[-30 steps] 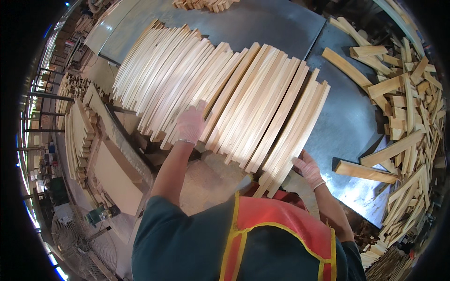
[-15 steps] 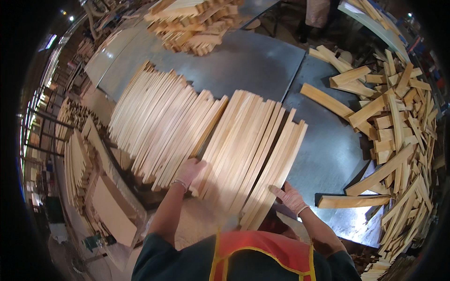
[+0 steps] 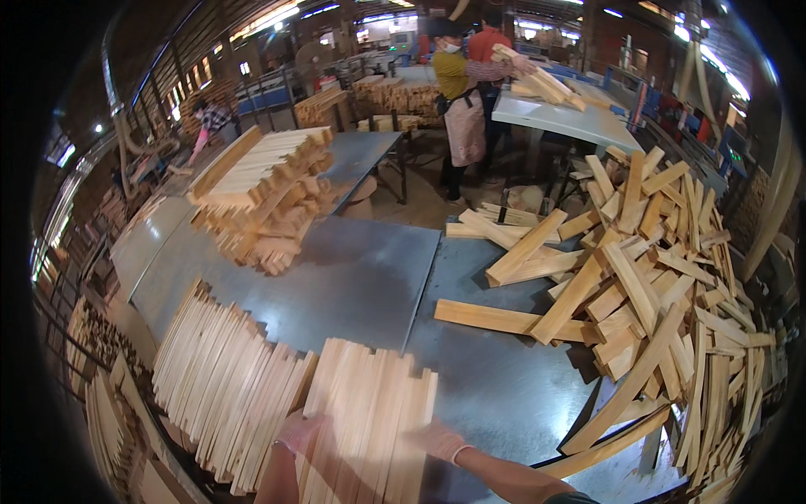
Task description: The person repeatedly picks up thin wooden planks from a large pile on a metal table and stacks them neatly in a growing pile. The hands handle the planks one at a time, aligning them before placing them on the stack.
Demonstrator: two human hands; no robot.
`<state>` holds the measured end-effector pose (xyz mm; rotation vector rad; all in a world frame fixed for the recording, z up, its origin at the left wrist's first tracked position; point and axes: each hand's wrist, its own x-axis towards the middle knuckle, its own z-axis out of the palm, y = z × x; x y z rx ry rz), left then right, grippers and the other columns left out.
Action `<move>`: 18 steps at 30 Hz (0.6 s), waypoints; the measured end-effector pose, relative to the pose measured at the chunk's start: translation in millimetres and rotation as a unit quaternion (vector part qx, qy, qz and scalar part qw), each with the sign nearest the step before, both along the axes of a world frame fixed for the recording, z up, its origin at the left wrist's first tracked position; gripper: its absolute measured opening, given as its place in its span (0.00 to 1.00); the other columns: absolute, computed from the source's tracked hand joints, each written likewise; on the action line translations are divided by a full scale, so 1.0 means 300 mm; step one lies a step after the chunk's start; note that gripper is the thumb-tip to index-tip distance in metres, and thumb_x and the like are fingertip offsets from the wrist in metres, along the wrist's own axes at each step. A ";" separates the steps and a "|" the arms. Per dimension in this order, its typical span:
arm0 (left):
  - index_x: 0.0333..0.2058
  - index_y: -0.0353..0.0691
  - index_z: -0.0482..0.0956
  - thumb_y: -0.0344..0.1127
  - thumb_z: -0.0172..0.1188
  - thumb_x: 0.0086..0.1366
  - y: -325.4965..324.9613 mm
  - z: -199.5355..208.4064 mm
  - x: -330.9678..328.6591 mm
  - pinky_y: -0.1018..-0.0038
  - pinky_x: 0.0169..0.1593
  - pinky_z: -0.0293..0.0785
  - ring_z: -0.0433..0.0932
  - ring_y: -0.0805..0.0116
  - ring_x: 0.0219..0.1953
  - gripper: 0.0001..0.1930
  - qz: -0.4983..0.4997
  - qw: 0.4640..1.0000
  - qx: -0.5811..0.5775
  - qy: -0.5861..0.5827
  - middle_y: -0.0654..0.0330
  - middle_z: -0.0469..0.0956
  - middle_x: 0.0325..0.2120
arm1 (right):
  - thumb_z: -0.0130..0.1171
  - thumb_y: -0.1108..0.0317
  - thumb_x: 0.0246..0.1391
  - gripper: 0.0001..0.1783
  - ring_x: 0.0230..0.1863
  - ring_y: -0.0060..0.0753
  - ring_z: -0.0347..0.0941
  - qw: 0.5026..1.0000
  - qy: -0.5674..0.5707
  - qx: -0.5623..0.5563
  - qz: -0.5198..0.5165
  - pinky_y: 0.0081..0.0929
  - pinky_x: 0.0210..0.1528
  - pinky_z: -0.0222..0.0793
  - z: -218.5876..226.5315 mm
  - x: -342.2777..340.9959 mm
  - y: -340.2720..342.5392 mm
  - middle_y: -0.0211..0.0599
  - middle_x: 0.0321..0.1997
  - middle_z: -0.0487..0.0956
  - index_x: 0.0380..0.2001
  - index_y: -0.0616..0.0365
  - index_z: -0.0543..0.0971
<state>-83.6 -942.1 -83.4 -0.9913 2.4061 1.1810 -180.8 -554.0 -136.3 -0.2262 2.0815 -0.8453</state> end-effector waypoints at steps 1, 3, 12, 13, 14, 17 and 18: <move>0.59 0.23 0.77 0.53 0.70 0.61 0.031 0.049 -0.008 0.63 0.57 0.78 0.83 0.55 0.54 0.38 0.038 0.997 0.069 0.008 0.44 0.84 0.49 | 0.61 0.25 0.54 0.65 0.67 0.61 0.72 1.000 0.012 -0.006 -0.012 0.42 0.68 0.67 0.008 0.018 -0.010 0.70 0.63 0.75 0.68 0.79 0.59; 0.60 0.25 0.76 0.44 0.72 0.62 0.141 0.227 -0.008 0.64 0.55 0.79 0.82 0.59 0.53 0.34 0.114 0.973 0.201 0.020 0.47 0.84 0.50 | 0.63 0.29 0.55 0.59 0.65 0.59 0.74 0.997 0.029 -0.052 -0.054 0.42 0.67 0.68 0.000 0.042 -0.004 0.66 0.62 0.77 0.68 0.76 0.62; 0.63 0.29 0.73 0.35 0.70 0.63 0.242 0.362 -0.032 0.69 0.53 0.80 0.83 0.64 0.47 0.32 -0.038 0.960 0.249 0.124 0.54 0.84 0.49 | 0.74 0.49 0.54 0.48 0.59 0.40 0.77 0.928 -0.056 -0.259 -0.262 0.33 0.62 0.72 0.166 0.118 0.151 0.48 0.59 0.80 0.67 0.67 0.66; 0.63 0.30 0.73 0.36 0.70 0.63 0.248 0.379 -0.038 0.68 0.53 0.80 0.83 0.64 0.47 0.32 -0.060 0.966 0.217 0.128 0.54 0.84 0.49 | 0.75 0.52 0.54 0.46 0.59 0.38 0.77 0.919 -0.039 -0.274 -0.281 0.33 0.62 0.72 0.190 0.131 0.172 0.46 0.59 0.81 0.67 0.66 0.66; 0.63 0.30 0.73 0.37 0.70 0.63 0.254 0.402 -0.047 0.68 0.53 0.80 0.83 0.64 0.47 0.32 -0.083 0.970 0.185 0.132 0.54 0.84 0.49 | 0.75 0.54 0.54 0.45 0.58 0.36 0.77 0.909 -0.023 -0.289 -0.299 0.33 0.61 0.73 0.221 0.148 0.191 0.45 0.58 0.81 0.67 0.65 0.66; 0.65 0.33 0.70 0.38 0.71 0.64 0.308 0.577 -0.061 0.65 0.53 0.81 0.83 0.63 0.48 0.34 -0.135 0.967 0.129 0.171 0.52 0.85 0.47 | 0.76 0.55 0.53 0.45 0.58 0.36 0.77 0.850 0.046 -0.403 -0.337 0.35 0.60 0.74 0.520 0.178 0.234 0.44 0.59 0.81 0.67 0.65 0.66; 0.66 0.34 0.69 0.38 0.71 0.65 0.324 0.641 -0.066 0.64 0.54 0.82 0.83 0.62 0.49 0.34 -0.152 0.962 0.120 0.191 0.52 0.85 0.47 | 0.76 0.57 0.53 0.45 0.59 0.36 0.76 0.841 0.109 -0.416 -0.327 0.35 0.61 0.74 0.608 0.173 0.251 0.43 0.59 0.80 0.67 0.64 0.66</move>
